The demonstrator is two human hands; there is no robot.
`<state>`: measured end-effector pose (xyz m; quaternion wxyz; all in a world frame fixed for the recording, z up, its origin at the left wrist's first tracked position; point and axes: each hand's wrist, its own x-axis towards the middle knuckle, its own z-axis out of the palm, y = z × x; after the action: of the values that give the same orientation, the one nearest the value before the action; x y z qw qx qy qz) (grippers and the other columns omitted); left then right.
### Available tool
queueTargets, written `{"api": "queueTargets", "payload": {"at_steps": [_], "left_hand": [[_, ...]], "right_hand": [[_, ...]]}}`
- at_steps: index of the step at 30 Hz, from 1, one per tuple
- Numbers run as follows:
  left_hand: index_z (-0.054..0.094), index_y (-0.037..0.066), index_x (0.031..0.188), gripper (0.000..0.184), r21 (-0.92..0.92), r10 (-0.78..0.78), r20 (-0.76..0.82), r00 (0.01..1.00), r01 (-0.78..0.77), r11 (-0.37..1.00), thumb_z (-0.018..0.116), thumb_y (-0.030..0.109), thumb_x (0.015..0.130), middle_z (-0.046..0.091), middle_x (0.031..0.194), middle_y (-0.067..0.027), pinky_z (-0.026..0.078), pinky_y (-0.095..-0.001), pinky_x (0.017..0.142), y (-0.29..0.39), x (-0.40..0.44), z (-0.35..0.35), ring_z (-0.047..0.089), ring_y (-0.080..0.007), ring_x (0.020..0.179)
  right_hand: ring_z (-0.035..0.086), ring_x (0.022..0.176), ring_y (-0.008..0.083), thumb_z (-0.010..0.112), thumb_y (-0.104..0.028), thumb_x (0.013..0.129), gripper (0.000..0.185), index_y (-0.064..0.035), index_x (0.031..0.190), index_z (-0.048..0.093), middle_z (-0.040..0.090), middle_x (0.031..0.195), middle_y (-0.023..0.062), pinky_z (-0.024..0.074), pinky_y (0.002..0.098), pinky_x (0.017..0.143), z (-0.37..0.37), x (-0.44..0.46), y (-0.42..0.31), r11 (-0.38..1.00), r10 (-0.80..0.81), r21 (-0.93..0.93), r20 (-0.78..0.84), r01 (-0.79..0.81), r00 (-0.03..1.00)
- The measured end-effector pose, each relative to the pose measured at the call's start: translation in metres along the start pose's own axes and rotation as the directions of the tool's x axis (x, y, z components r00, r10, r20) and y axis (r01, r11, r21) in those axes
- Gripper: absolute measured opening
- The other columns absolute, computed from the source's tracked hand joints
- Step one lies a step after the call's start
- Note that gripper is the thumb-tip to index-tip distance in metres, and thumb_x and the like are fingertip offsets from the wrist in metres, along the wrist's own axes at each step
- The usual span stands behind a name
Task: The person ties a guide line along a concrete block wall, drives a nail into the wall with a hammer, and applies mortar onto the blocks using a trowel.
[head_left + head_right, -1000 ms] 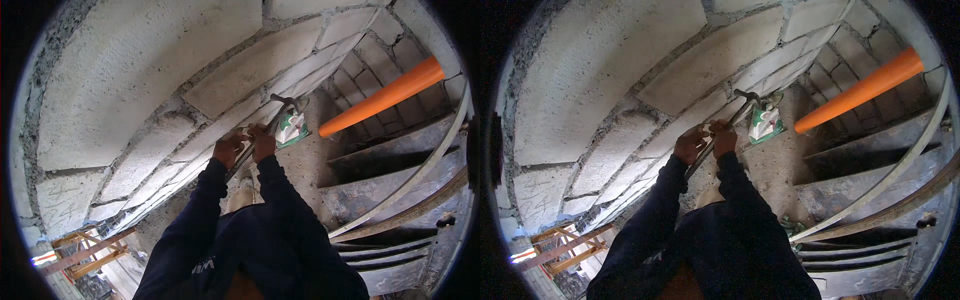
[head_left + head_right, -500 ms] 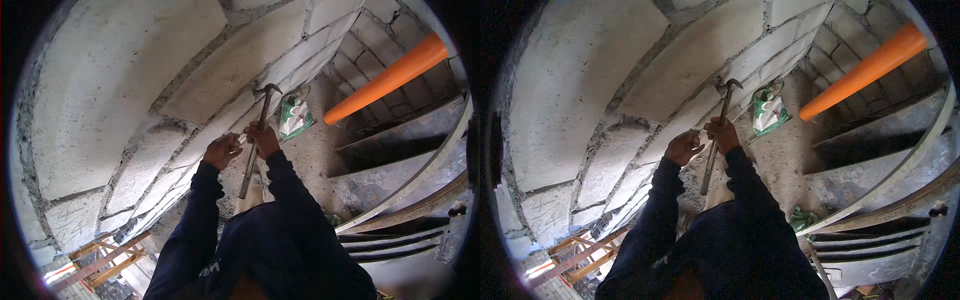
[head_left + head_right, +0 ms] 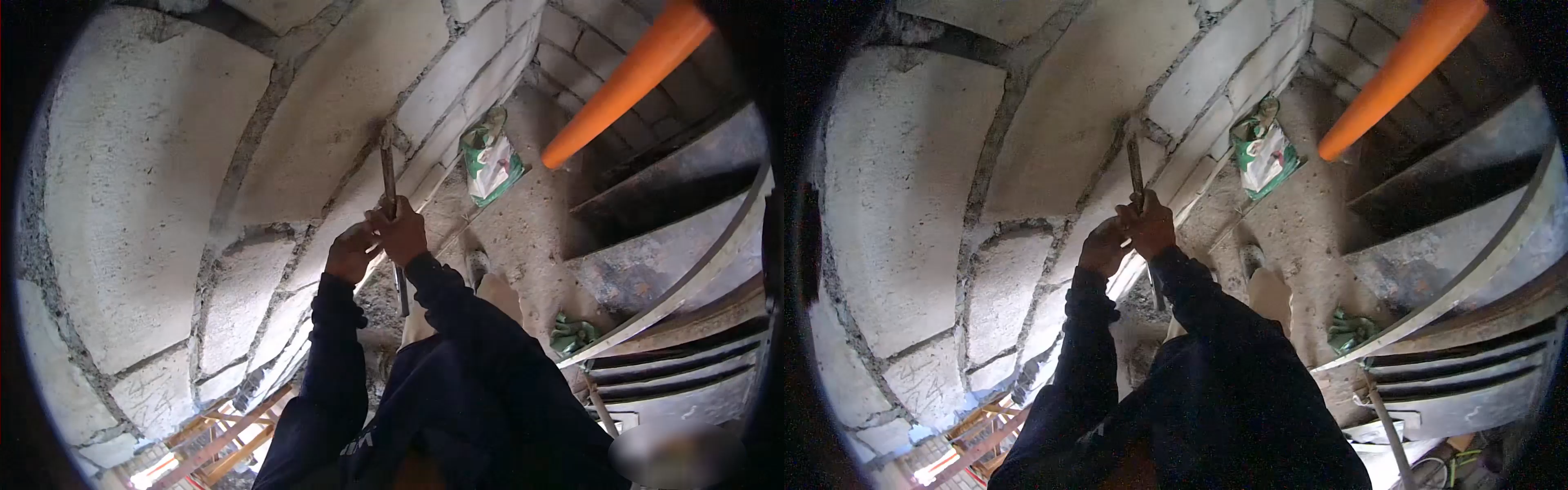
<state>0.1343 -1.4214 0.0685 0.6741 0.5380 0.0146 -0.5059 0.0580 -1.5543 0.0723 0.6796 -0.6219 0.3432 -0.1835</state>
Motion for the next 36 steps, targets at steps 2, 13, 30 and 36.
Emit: {"api": "queueTargets", "payload": {"at_steps": [2, 13, 30, 36], "left_hand": [[0.056, 0.011, 0.103, 0.022, -0.198, 0.108, -0.039, 0.993, -0.113, 0.974, 0.057, 0.023, 0.085, 0.055, 0.108, -0.0029, 0.038, -0.0401, 0.089, 0.002, 0.010, 0.010, 0.049, -0.0165, 0.097], [0.045, 0.019, 0.120, 0.039, -0.398, -0.005, -0.106, 0.994, -0.038, 0.917, 0.057, 0.030, 0.084, 0.043, 0.125, 0.0102, 0.023, -0.0465, 0.097, 0.009, 0.037, 0.015, 0.035, -0.0124, 0.113], [0.050, 0.020, 0.115, 0.036, -0.319, 0.028, -0.021, 0.999, -0.033, 0.947, 0.060, 0.031, 0.082, 0.043, 0.123, 0.0151, 0.022, -0.0447, 0.095, 0.008, 0.054, 0.000, 0.030, -0.0106, 0.116], [0.054, 0.018, 0.102, 0.024, -0.335, -0.023, 0.017, 1.000, 0.028, 0.942, 0.061, 0.028, 0.082, 0.050, 0.112, 0.0126, 0.030, -0.0451, 0.092, 0.011, 0.048, 0.008, 0.042, -0.0078, 0.095]], "right_hand": [[0.060, 0.065, 0.0190, 0.066, -0.025, 0.074, 0.031, -0.0007, 0.088, 0.054, 0.060, 0.072, 0.0107, 0.0474, 0.0331, 0.059, -0.001, 0.002, 0.002, 0.998, -0.052, -0.038, -0.071, 0.049, 0.996], [0.057, 0.061, 0.0230, 0.061, -0.031, 0.078, 0.030, -0.0005, 0.080, 0.056, 0.057, 0.067, 0.0137, 0.0442, 0.0360, 0.058, -0.053, -0.096, 0.047, 0.952, 0.190, -0.207, -0.168, -0.223, 0.967], [0.058, 0.070, 0.0370, 0.055, -0.025, 0.080, 0.027, 0.0005, 0.090, 0.056, 0.058, 0.072, 0.0216, 0.0447, 0.0405, 0.065, -0.046, -0.155, 0.077, 0.928, 0.179, -0.255, -0.338, -0.273, 0.924], [0.058, 0.068, 0.0359, 0.054, -0.024, 0.080, 0.027, -0.0003, 0.092, 0.055, 0.056, 0.070, 0.0211, 0.0440, 0.0406, 0.062, -0.039, -0.157, 0.104, 0.919, 0.269, -0.211, -0.284, -0.333, 0.920]]}}
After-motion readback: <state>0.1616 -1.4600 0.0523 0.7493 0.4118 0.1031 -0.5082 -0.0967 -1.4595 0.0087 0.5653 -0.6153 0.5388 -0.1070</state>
